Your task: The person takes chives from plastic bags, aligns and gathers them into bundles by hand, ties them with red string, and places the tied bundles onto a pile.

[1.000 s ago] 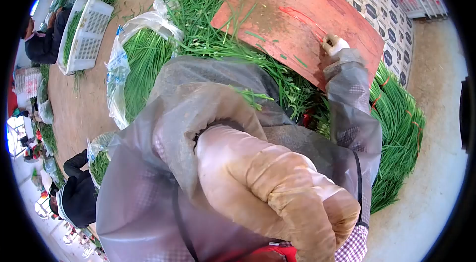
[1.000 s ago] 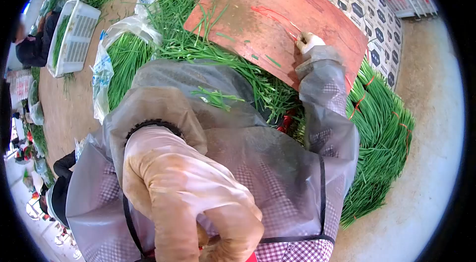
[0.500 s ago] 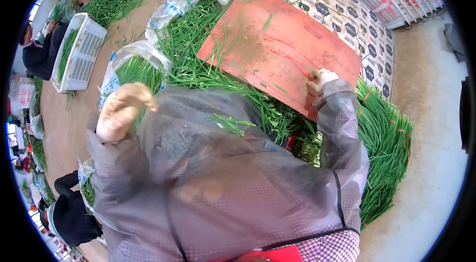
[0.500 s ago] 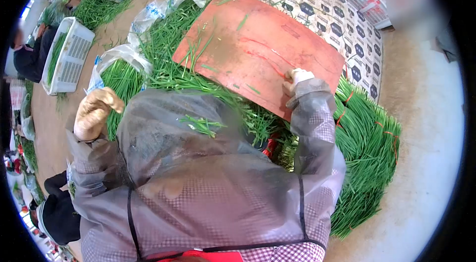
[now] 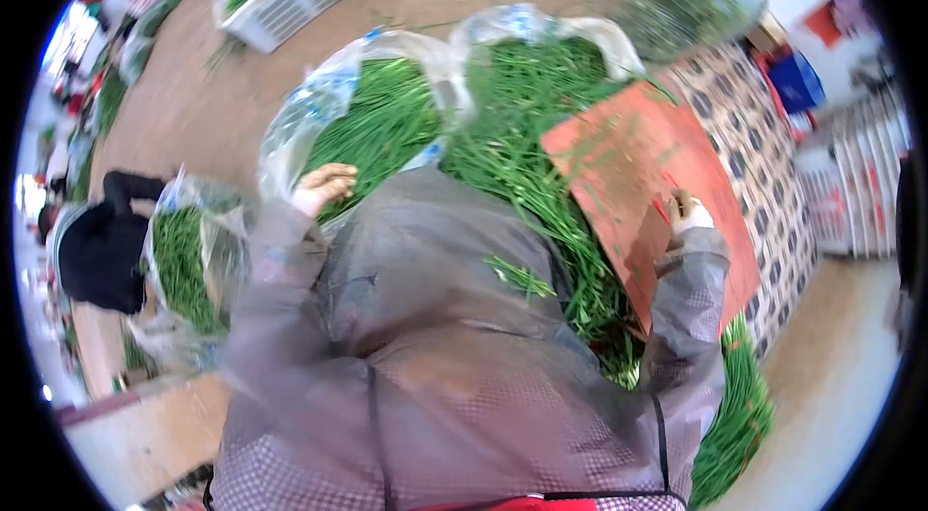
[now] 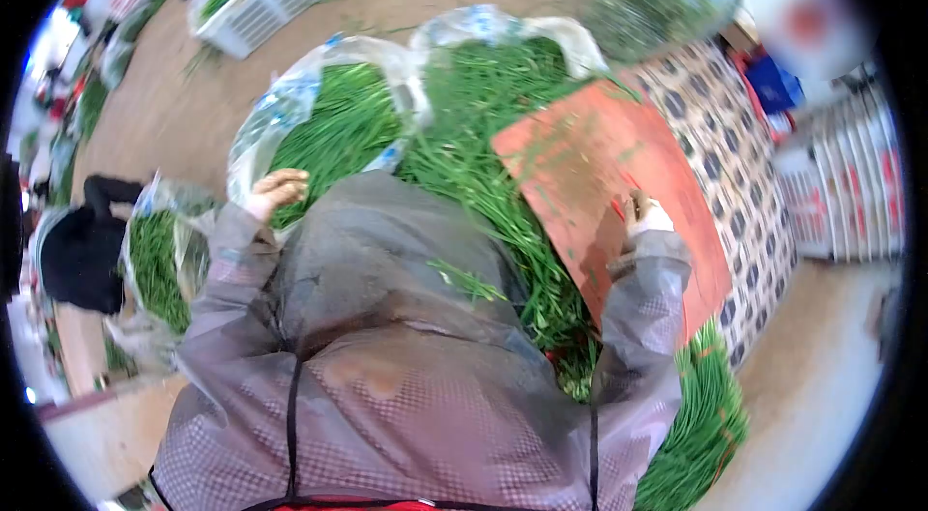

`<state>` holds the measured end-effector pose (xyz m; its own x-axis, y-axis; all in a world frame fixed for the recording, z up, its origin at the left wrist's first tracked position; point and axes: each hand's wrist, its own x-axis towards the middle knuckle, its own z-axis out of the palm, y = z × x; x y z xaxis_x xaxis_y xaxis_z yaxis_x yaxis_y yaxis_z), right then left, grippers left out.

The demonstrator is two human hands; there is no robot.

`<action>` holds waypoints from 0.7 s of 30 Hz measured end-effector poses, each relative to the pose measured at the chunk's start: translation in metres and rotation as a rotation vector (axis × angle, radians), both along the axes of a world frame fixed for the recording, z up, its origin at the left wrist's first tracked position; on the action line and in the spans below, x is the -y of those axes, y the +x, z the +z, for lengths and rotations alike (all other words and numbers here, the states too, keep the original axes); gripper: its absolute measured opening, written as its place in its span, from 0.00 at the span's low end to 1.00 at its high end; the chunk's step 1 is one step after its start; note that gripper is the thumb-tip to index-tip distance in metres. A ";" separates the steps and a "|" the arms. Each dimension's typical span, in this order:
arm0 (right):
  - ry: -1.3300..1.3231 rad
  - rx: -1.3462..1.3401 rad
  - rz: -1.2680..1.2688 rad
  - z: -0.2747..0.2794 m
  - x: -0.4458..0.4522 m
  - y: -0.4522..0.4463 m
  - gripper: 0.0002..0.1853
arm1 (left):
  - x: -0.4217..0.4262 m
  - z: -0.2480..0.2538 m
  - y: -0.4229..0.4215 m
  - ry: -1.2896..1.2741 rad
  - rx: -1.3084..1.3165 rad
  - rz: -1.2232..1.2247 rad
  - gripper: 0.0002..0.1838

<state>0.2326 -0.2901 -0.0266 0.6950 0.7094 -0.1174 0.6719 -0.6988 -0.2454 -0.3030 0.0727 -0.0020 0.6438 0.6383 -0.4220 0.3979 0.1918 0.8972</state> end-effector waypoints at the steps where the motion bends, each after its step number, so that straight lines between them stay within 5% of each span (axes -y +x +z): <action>1: 0.112 -0.059 0.063 -0.001 -0.020 -0.002 0.17 | -0.001 -0.026 -0.016 -0.038 0.034 0.017 0.15; 5: 0.369 -0.305 0.493 0.014 -0.128 -0.071 0.16 | 0.007 -0.099 -0.066 -0.061 -0.141 -0.016 0.16; 8: 0.166 -0.471 0.616 0.037 -0.200 -0.148 0.18 | 0.013 -0.087 -0.071 -0.050 -0.219 0.014 0.16; 15: -0.270 -0.070 1.202 -0.051 -0.336 -0.270 0.17 | -0.093 -0.126 -0.033 0.080 -0.163 -0.025 0.18; 18: -0.215 -0.110 1.206 -0.093 -0.373 -0.285 0.16 | -0.134 -0.147 0.002 -0.237 0.091 0.209 0.21; 21: -0.062 -0.479 1.013 -0.151 -0.409 -0.284 0.11 | -0.171 -0.149 0.024 -0.620 0.020 0.517 0.31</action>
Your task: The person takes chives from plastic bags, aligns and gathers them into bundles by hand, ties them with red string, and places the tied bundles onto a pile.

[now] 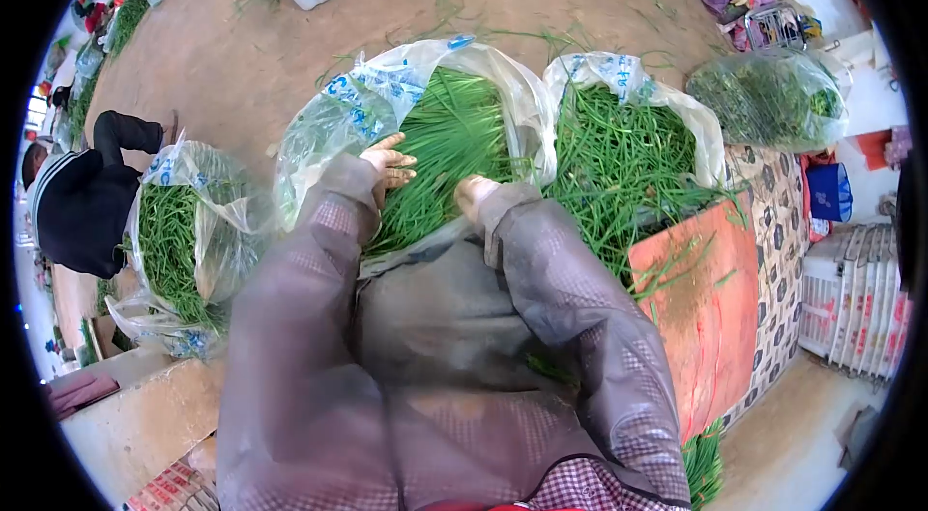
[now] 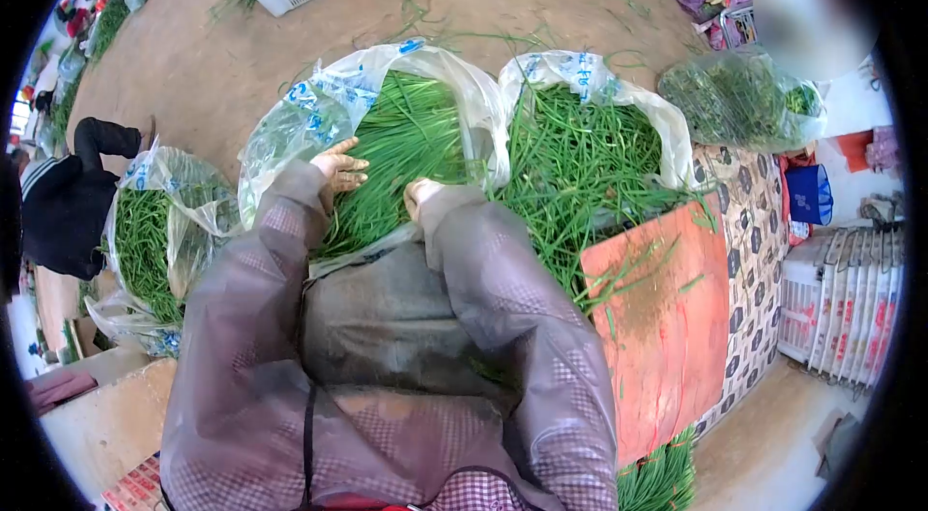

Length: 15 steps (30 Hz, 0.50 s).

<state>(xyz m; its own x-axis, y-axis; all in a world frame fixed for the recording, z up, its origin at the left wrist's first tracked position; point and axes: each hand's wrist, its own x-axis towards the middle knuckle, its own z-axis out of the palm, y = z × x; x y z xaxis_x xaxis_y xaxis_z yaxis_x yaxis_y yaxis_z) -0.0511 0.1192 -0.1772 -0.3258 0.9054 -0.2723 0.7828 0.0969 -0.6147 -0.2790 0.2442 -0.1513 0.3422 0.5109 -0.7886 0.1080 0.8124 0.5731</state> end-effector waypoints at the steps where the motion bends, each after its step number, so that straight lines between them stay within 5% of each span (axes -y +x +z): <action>1: -0.081 -0.089 -0.124 -0.022 -0.013 0.003 0.12 | -0.018 -0.017 0.000 -0.003 -0.057 0.051 0.38; 4: -0.191 -0.318 -0.318 -0.072 -0.038 0.017 0.12 | -0.059 -0.035 0.003 0.326 -0.111 0.268 0.47; 6: -0.747 -0.786 -0.882 -0.075 -0.058 0.028 0.15 | -0.092 -0.017 0.013 0.592 -0.367 0.192 0.46; 9: -0.741 -0.852 -1.119 -0.081 -0.082 0.056 0.21 | -0.129 -0.015 0.026 1.258 -0.395 0.228 0.42; 12: -0.376 -1.031 -1.283 -0.222 -0.103 0.096 0.22 | -0.113 0.043 0.053 1.080 -0.022 0.269 0.35; 14: -0.353 -0.956 -1.350 -0.173 -0.105 0.083 0.22 | -0.088 0.050 0.068 1.673 -0.415 0.065 0.25; 15: -0.340 -0.930 -1.376 -0.150 -0.106 0.073 0.23 | -0.072 0.036 0.077 1.666 -0.322 -0.015 0.19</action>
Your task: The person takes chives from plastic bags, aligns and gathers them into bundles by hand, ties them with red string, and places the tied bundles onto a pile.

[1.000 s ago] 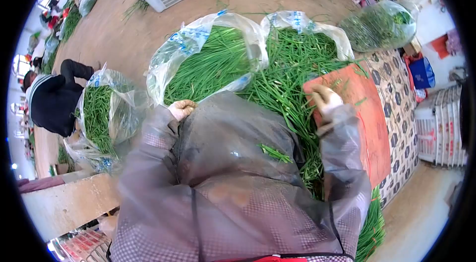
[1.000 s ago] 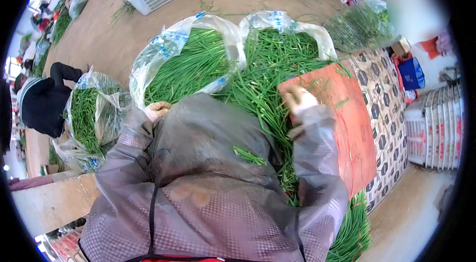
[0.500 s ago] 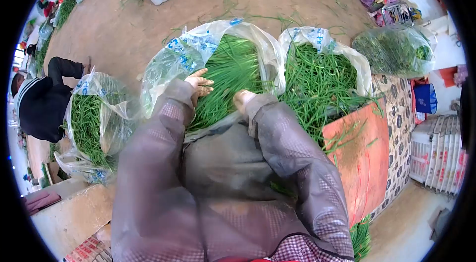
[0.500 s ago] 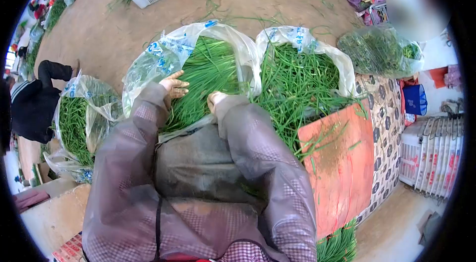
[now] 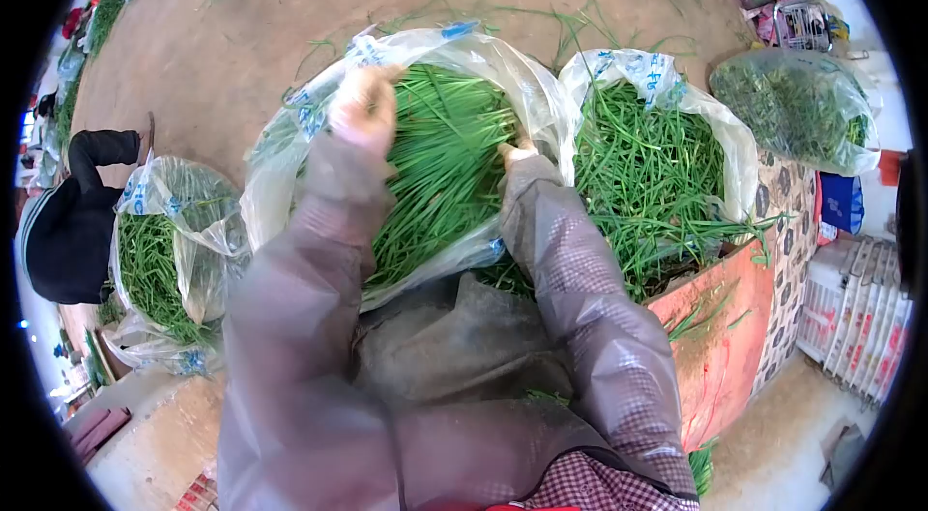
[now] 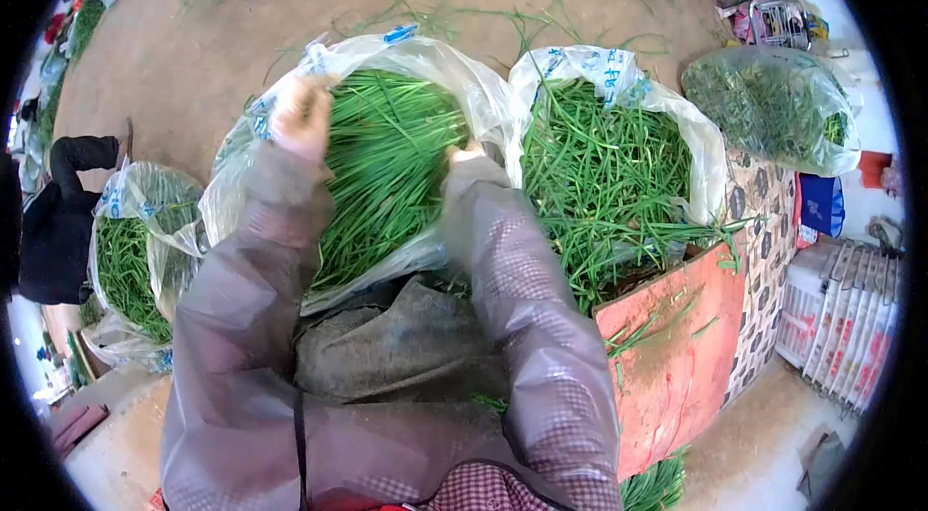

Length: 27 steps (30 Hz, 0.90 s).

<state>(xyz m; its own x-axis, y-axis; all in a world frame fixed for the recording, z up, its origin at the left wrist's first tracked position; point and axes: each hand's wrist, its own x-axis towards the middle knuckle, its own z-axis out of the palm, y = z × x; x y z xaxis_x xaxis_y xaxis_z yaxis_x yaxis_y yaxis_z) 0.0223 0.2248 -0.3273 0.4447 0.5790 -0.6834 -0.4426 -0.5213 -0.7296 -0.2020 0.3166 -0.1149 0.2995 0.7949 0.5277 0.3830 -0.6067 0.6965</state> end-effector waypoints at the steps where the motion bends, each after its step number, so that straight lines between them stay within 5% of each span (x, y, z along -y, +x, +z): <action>1: 0.000 0.007 -0.010 0.013 0.001 -0.006 0.23 | 0.017 -0.018 0.008 -0.025 0.005 -0.106 0.14; 4: 0.011 0.013 -0.040 0.039 0.003 -0.018 0.23 | 0.056 -0.061 0.023 -0.161 -0.358 -0.221 0.23; 6: 0.008 -0.010 -0.053 0.053 -0.001 -0.024 0.24 | 0.063 -0.088 0.024 -0.177 -0.764 -0.158 0.47; 10: -0.029 -0.157 -0.093 0.100 -0.019 -0.029 0.24 | 0.068 -0.110 0.033 -0.288 -0.937 -0.059 0.56; 17: 0.017 -0.520 -0.164 0.095 -0.012 -0.022 0.26 | 0.077 -0.133 0.020 -0.185 -0.864 -0.054 0.50; 20: -0.193 -0.356 -0.074 0.073 -0.003 -0.020 0.27 | 0.086 -0.130 0.012 -0.176 -0.767 -0.077 0.47; 22: 0.197 0.020 -0.010 0.069 0.018 -0.028 0.26 | 0.095 -0.130 0.009 -0.103 -0.727 -0.086 0.48; 27: 0.284 -0.171 -0.168 0.084 0.037 -0.039 0.25 | 0.112 -0.136 0.005 -0.062 -0.752 -0.109 0.48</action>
